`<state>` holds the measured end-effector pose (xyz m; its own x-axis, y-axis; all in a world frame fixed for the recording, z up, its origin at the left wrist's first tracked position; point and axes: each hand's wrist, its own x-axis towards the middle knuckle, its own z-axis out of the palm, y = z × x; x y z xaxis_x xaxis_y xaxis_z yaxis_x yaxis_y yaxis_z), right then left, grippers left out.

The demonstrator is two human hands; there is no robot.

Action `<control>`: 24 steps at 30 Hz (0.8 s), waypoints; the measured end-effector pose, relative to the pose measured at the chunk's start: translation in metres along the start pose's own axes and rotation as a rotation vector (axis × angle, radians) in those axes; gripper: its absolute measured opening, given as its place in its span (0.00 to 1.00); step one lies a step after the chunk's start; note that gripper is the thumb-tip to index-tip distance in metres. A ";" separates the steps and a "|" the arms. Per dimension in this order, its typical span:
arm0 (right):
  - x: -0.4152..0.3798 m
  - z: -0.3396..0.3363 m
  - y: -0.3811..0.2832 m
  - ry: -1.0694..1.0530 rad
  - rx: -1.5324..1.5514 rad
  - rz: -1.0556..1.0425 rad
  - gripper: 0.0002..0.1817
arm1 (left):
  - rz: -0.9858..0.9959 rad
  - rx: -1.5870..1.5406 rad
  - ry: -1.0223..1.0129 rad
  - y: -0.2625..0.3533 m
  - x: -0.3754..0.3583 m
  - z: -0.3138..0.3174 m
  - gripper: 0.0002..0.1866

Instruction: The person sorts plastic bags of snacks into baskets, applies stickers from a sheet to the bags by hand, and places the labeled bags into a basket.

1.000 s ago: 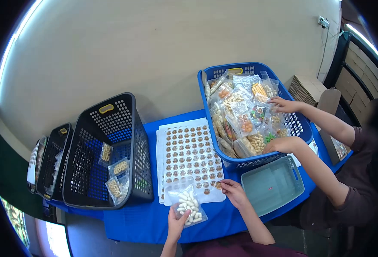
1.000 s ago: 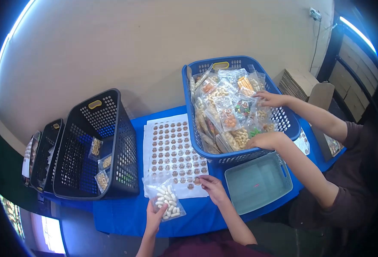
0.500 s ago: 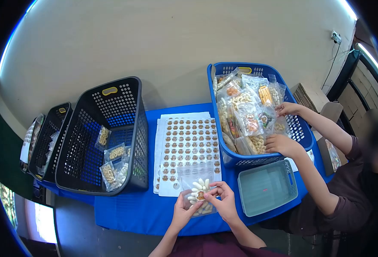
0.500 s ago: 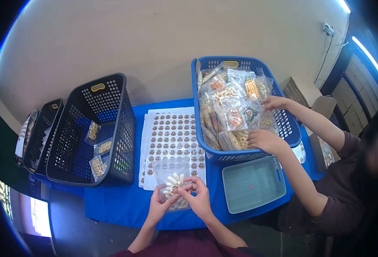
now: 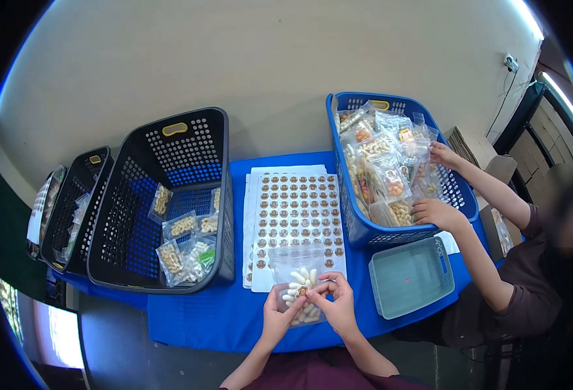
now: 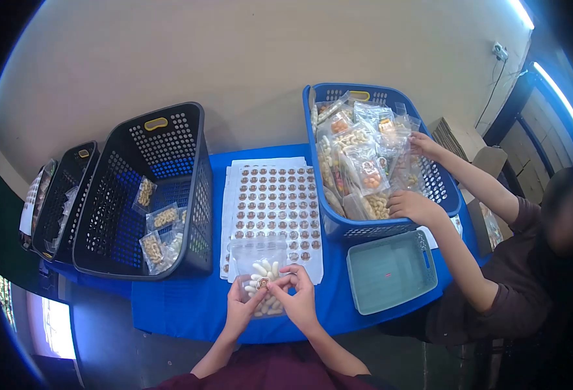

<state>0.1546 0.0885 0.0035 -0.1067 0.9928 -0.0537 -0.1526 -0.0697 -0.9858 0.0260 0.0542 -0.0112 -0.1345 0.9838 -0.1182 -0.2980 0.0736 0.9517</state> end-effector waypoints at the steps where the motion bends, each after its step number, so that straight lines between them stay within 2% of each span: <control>1: -0.001 0.005 0.001 0.002 -0.016 -0.005 0.18 | 0.000 -0.016 0.006 -0.001 0.000 -0.005 0.17; 4: -0.005 0.020 -0.001 0.014 -0.124 -0.013 0.19 | 0.029 -0.019 0.014 -0.004 -0.002 -0.022 0.16; 7: -0.010 0.034 -0.004 0.047 -0.379 0.002 0.22 | 0.016 -0.060 0.010 0.005 -0.005 -0.036 0.15; 10: -0.005 0.036 0.014 0.091 -0.321 -0.170 0.26 | -0.027 -0.090 -0.030 0.018 -0.006 -0.047 0.13; 13: -0.012 0.047 0.002 -0.046 0.197 0.099 0.25 | -0.052 -0.100 -0.086 0.023 -0.008 -0.056 0.12; 16: -0.021 0.056 0.010 -0.064 0.178 0.215 0.17 | -0.050 -0.114 -0.099 0.016 -0.012 -0.063 0.14; 19: -0.026 0.059 0.031 0.009 -0.070 -0.069 0.10 | -0.084 -0.155 -0.074 0.012 -0.013 -0.071 0.13; 24: -0.039 0.077 0.039 0.117 -0.049 -0.066 0.09 | -0.101 -0.143 -0.136 0.022 -0.014 -0.082 0.13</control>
<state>0.0773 0.0400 -0.0211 0.0175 0.9998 -0.0034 -0.1068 -0.0015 -0.9943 -0.0560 0.0283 -0.0121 0.0286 0.9863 -0.1625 -0.4354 0.1586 0.8861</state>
